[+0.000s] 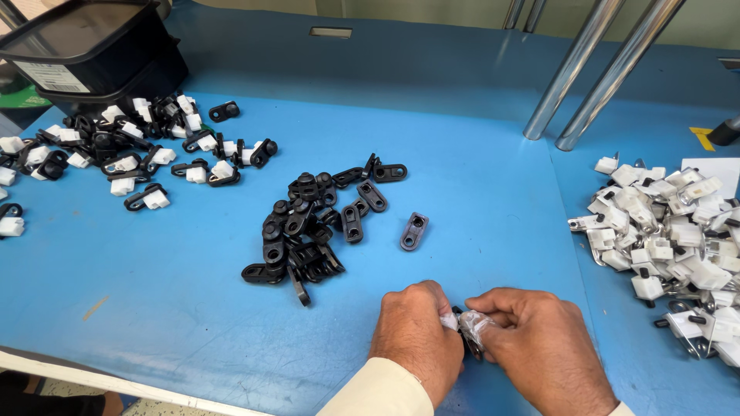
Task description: The person picks black plastic brackets and white plastic components from piles on a blue workbench, presses the white parts into the brackets by hand, and places each finished assembly onto the table in front of them.
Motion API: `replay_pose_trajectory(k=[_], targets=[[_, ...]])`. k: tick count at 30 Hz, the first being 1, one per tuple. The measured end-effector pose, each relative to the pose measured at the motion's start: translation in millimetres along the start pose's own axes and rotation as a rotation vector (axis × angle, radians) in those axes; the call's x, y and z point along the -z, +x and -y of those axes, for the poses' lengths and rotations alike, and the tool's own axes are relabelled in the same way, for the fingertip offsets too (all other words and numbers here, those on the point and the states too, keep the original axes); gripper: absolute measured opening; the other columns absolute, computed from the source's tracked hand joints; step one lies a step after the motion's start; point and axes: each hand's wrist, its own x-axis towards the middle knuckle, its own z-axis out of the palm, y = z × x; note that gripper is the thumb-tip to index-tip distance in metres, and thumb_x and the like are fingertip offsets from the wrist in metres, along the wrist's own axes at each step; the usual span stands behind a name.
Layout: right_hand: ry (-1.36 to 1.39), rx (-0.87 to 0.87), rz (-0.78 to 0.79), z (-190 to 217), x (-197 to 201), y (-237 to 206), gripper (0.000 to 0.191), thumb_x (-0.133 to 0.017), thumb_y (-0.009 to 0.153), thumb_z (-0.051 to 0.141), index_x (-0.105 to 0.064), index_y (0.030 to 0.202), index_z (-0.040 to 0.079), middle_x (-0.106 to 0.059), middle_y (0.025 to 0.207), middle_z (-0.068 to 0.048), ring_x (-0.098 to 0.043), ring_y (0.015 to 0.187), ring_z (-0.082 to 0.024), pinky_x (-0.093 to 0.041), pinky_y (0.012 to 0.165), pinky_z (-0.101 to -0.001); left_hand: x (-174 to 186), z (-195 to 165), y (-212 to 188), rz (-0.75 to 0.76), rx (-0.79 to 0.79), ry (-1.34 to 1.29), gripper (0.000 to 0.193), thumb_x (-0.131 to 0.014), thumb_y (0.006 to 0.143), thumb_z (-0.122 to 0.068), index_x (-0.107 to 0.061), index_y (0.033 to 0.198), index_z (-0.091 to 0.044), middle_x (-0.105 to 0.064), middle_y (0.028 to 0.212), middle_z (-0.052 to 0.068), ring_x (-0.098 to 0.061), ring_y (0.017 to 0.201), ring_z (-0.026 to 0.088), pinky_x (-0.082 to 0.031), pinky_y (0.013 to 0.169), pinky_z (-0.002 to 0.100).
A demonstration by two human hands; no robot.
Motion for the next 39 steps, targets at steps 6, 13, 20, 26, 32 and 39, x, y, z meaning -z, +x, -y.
replay_pose_trajectory(k=[6,13,20,26,32,39], targets=[[-0.053,0.048,-0.03,1.7,-1.5,-2.0,0.029,-0.076,0.091,0.012,-0.08,0.12,0.011,-0.079,0.087,-0.007,-0.074,0.074,-0.012,-0.062,0.073,-0.0266,2.5,9.4,3.5,0.033,0.002,0.029,0.006,-0.067,0.092,-0.006,-0.066,0.097,-0.003,-0.075,0.078,0.013,-0.075,0.066,0.018,-0.061,0.062,0.032],[0.096,0.013,0.011,-13.2,-4.9,9.6,0.033,-0.069,0.092,0.002,-0.081,0.122,0.01,-0.08,0.088,-0.009,-0.077,0.071,-0.014,-0.063,0.072,-0.0276,11.1,10.5,16.4,0.246,0.034,-0.065,0.028,-0.072,0.087,-0.002,-0.052,0.106,-0.006,-0.073,0.099,0.014,-0.076,0.07,0.019,-0.061,0.055,0.03],[0.141,0.052,0.033,-17.3,-0.8,11.1,0.033,-0.069,0.092,0.002,-0.08,0.122,0.006,-0.08,0.087,-0.012,-0.077,0.07,-0.015,-0.062,0.071,-0.0275,15.6,-6.3,16.6,0.141,-0.002,0.218,0.02,-0.08,0.08,-0.004,-0.068,0.096,-0.006,-0.076,0.09,0.013,-0.078,0.079,0.022,-0.062,0.068,0.031],[0.152,-0.014,0.036,-10.5,1.1,5.3,0.029,-0.075,0.091,0.008,-0.079,0.12,0.004,-0.078,0.087,-0.011,-0.074,0.071,-0.014,-0.062,0.07,-0.0266,3.5,-20.0,4.4,0.077,-0.061,0.514,0.016,-0.079,0.086,-0.014,-0.074,0.094,-0.002,-0.075,0.094,0.017,-0.075,0.088,0.027,-0.064,0.074,0.037],[0.155,0.014,0.009,-7.3,2.1,3.5,0.026,-0.076,0.09,0.006,-0.082,0.115,0.004,-0.079,0.084,-0.011,-0.075,0.069,-0.015,-0.062,0.067,-0.0279,3.0,-11.6,-0.7,-0.049,-0.008,0.246,0.013,-0.07,0.09,-0.01,-0.074,0.101,-0.002,-0.075,0.09,0.017,-0.077,0.084,0.028,-0.064,0.075,0.038],[-0.079,0.122,-0.036,0.8,3.2,0.1,0.024,-0.078,0.088,0.014,-0.082,0.111,0.007,-0.084,0.084,-0.008,-0.075,0.074,-0.015,-0.062,0.071,-0.028,-2.9,-4.7,-3.1,-0.092,-0.059,0.174,0.014,-0.067,0.09,-0.003,-0.073,0.103,-0.004,-0.074,0.091,0.019,-0.077,0.085,0.029,-0.064,0.077,0.039]])
